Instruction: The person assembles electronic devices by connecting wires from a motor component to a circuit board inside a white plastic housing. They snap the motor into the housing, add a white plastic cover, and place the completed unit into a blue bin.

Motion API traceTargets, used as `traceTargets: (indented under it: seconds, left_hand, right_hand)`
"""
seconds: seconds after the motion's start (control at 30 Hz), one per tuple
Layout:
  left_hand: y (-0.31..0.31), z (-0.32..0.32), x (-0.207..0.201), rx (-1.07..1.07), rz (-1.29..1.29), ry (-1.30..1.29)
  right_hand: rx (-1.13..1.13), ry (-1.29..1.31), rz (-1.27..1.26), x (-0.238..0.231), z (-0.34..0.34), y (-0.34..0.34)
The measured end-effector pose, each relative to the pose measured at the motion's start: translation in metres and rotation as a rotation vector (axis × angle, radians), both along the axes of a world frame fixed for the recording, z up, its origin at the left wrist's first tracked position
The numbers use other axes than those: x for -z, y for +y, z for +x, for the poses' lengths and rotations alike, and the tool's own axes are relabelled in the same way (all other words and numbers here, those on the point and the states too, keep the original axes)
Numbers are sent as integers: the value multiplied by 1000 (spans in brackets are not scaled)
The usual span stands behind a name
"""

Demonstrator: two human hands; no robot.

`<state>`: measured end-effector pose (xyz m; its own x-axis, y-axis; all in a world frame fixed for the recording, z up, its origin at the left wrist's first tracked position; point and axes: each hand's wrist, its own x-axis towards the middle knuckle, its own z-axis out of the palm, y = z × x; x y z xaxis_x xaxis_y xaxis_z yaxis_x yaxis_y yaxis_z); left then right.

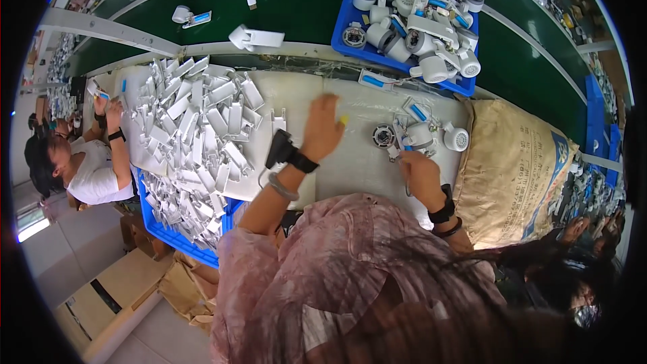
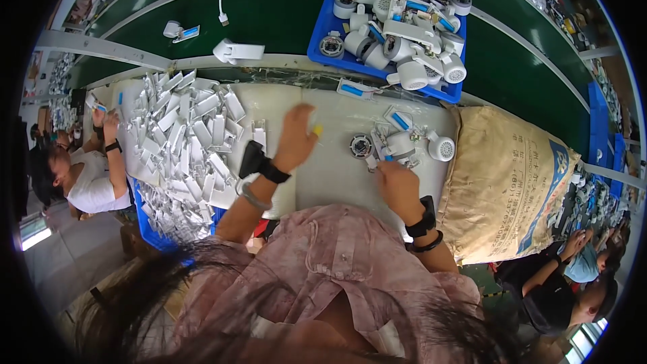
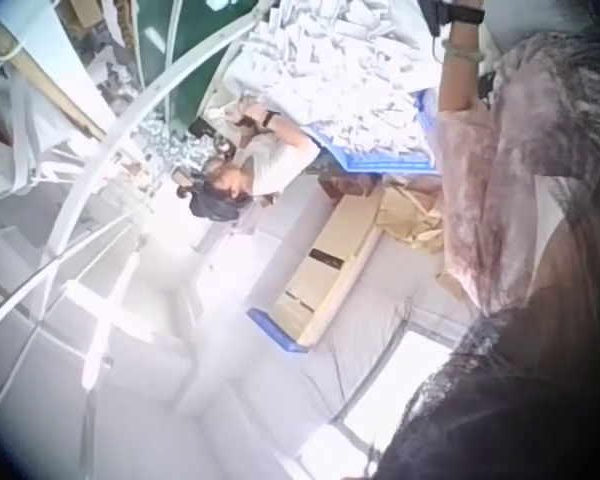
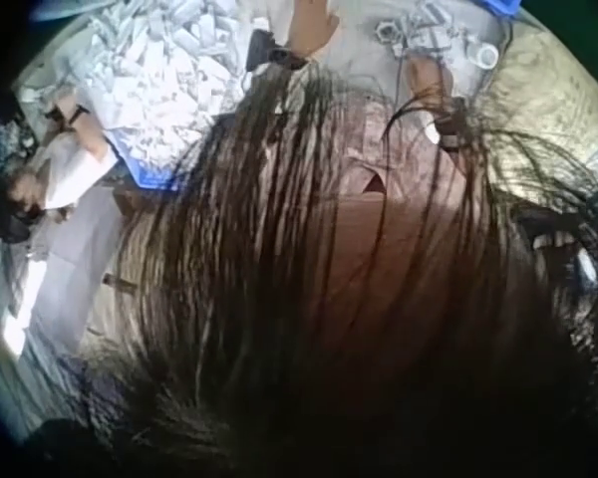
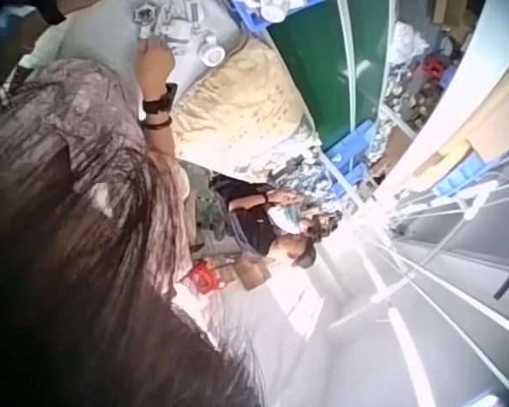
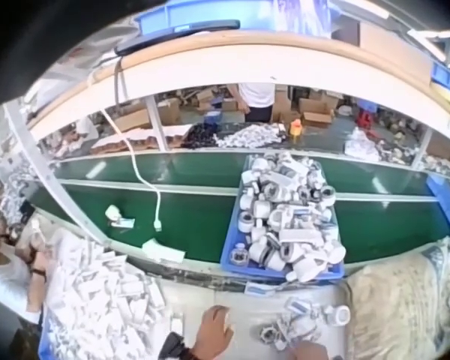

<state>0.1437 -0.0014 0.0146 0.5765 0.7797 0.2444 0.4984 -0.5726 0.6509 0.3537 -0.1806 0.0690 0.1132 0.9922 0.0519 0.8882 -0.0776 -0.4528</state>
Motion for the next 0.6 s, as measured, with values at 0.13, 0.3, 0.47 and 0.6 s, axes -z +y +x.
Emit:
traceTargets:
  seconds: [0.13,0.3,0.47,0.6]
  left_hand:
    - [-66,7,22,190,-621,90]
    - [-93,-10,18,124,-847,-217]
    - [-82,-39,10,175,-1222,-447]
    - [-80,-31,-25,185,-1215,-603]
  right_hand:
    - [8,-181,-364,20,-27,6]
    - [-291,472,-114,41,-37,24]
    - [-65,1453,-766,25,-44,52]
    - [266,2022,-573,20,-45,56]
